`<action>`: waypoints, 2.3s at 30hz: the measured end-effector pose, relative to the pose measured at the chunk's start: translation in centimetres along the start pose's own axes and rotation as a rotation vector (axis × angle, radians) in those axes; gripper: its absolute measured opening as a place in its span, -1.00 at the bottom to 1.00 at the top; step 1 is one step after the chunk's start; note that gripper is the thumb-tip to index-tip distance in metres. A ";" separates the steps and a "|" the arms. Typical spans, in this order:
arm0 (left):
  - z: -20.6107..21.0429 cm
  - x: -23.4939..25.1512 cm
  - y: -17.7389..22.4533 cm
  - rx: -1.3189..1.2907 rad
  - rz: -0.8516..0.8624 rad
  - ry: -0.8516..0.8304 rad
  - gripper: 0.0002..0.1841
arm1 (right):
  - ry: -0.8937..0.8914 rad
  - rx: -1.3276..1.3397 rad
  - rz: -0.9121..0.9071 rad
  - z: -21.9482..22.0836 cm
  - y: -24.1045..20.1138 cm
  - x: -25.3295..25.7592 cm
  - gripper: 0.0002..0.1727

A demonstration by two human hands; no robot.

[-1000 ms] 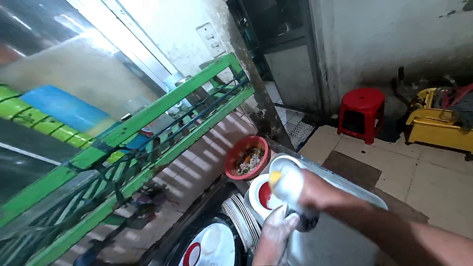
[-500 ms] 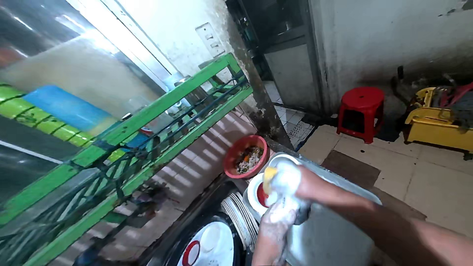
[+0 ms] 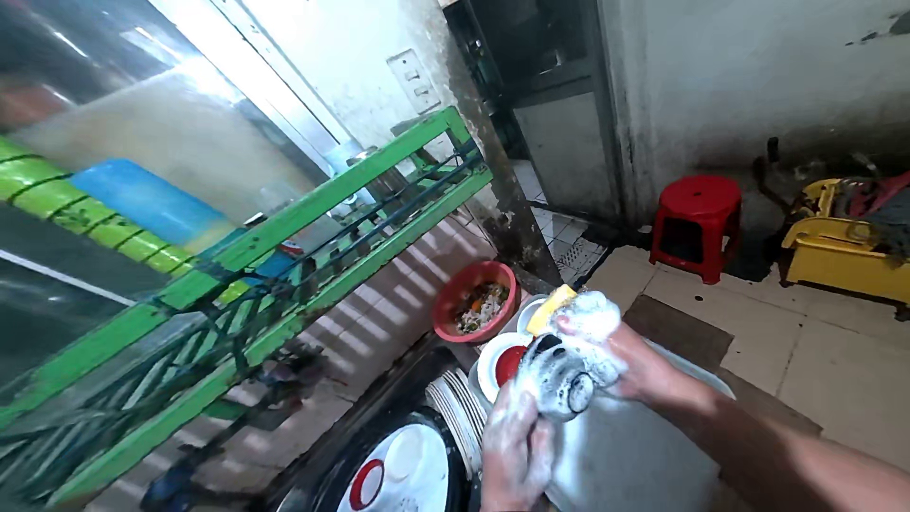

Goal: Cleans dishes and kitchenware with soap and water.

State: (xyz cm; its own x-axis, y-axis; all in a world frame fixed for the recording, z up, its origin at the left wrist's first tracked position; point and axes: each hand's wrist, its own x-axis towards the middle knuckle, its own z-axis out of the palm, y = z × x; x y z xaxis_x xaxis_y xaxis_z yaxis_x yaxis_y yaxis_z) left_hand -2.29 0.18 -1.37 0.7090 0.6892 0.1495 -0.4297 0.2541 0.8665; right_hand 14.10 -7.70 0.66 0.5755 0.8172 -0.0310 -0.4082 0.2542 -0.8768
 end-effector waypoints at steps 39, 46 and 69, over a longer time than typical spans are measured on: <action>-0.3 4.1 -1.3 0.268 -0.433 0.113 -0.57 | -0.223 -0.993 -0.344 0.5 5.6 -3.6 -0.56; -0.4 4.6 -1.9 0.564 -0.221 0.017 -0.61 | -0.452 -1.196 -0.209 0.2 2.3 -1.9 -0.65; 0.6 6.4 0.4 0.224 -0.528 0.188 -0.51 | -0.272 -0.344 0.189 -1.0 -0.4 -0.7 -0.77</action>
State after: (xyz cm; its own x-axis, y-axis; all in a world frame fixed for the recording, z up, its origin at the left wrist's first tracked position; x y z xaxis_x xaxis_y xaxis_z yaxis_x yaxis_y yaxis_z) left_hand 2.38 4.23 0.26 0.6750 0.6220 -0.3968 0.0957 0.4594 0.8830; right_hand 14.56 -8.85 0.57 0.2887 0.9501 -0.1186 -0.2026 -0.0605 -0.9774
